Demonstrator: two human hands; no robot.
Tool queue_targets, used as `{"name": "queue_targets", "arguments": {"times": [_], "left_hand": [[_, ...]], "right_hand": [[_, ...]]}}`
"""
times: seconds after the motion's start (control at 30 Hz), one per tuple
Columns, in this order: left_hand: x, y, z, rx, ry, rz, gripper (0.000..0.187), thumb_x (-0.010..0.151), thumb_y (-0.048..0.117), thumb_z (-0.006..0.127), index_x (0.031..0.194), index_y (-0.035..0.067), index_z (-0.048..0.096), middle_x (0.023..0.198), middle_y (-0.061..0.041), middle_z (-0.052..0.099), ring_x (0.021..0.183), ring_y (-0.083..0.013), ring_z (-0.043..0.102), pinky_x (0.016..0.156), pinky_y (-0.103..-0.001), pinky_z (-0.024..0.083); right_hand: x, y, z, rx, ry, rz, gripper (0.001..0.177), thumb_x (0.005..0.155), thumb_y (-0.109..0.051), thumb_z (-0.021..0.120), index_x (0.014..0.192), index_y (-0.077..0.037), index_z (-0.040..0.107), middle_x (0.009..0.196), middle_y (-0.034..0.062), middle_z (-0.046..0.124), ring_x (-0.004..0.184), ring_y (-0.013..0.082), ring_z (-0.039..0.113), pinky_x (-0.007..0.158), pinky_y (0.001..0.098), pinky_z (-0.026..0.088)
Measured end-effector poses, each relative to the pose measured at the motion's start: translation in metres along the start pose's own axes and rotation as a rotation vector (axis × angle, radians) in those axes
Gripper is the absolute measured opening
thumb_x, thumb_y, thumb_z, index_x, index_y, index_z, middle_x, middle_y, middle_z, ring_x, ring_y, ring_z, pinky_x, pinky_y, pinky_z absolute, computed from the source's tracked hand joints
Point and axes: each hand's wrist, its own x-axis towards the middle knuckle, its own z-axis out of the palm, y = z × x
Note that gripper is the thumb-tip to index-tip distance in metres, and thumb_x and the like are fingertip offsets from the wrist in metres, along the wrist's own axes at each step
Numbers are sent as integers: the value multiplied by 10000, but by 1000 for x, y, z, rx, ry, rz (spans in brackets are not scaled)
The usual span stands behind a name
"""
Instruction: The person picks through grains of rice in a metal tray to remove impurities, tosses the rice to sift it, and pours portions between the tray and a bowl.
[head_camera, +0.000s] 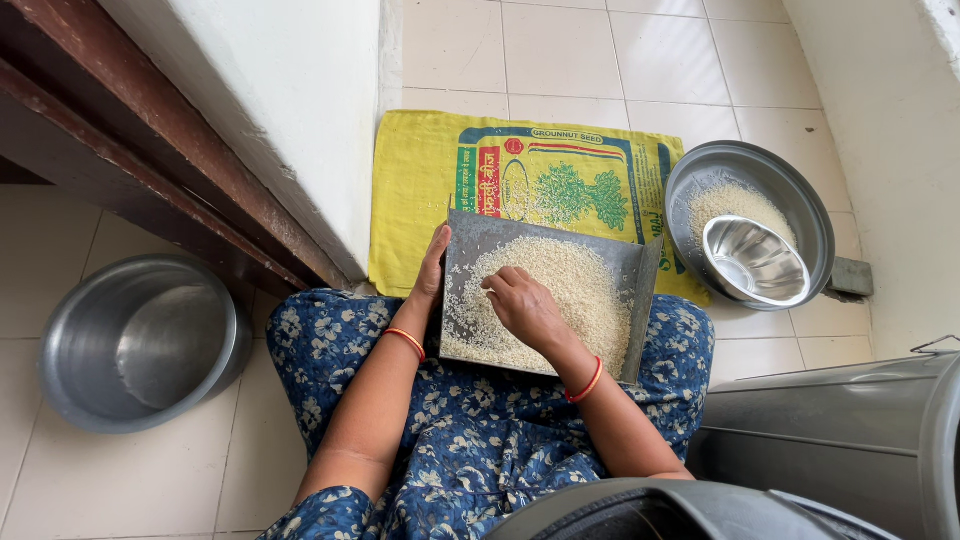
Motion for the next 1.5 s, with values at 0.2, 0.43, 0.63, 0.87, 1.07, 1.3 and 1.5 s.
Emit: {"name": "queue_targets", "arguments": {"times": [0.2,0.43,0.63,0.87,1.07,1.3,1.5], "left_hand": [[-2,5,8,5,-19,-7,500,1045,424,555,1407,82,512,1255,-62,612,1141,-152,584,988,-331,479],[3,-2,3,29,4,4,578,1016,412,578,1471,72,470,1349,-77,585,1217,-167,559,1046,-342,451],[7,-9,-5,47,28,9,592,1011,404,593,1479,61,471,1363,-82,569,1231,-171,538,1056,-339,432],[9,-8,-8,53,6,9,565,1015,406,585,1454,62,492,1337,-77,587,1213,-173,550,1038,-341,448],[8,-9,-12,41,20,0,536,1014,398,588,1430,68,518,1308,-70,597,1175,-168,561,1015,-339,458],[5,-6,-8,35,28,-16,519,1011,388,592,1415,69,526,1291,-68,601,1161,-174,562,997,-338,459],[6,-8,-10,60,35,-5,545,1009,385,593,1444,66,509,1304,-73,595,1178,-174,557,1012,-338,455]], "right_hand": [[9,12,8,-70,123,-23,295,889,-197,709,1154,-71,679,1231,126,615,1180,332,563,1013,467,460],[-9,6,2,13,-381,95,319,778,-266,813,1060,-165,703,1216,65,574,1179,292,487,1044,462,427],[-43,37,-5,-171,-501,197,131,814,-131,728,941,-161,717,1090,39,613,1065,255,532,978,418,476],[-46,48,-43,-91,-139,315,165,1004,-20,515,1020,-47,677,942,140,669,792,316,708,781,426,568],[-25,-7,-88,165,268,5,213,952,37,558,1134,-24,649,1112,129,688,917,284,734,745,371,593],[-16,-16,-97,92,336,24,153,965,2,621,1098,-51,676,1102,89,699,870,277,726,692,383,569],[-19,2,-80,54,292,37,142,951,-8,626,1074,-45,686,1083,95,699,883,283,720,717,383,579]]}}
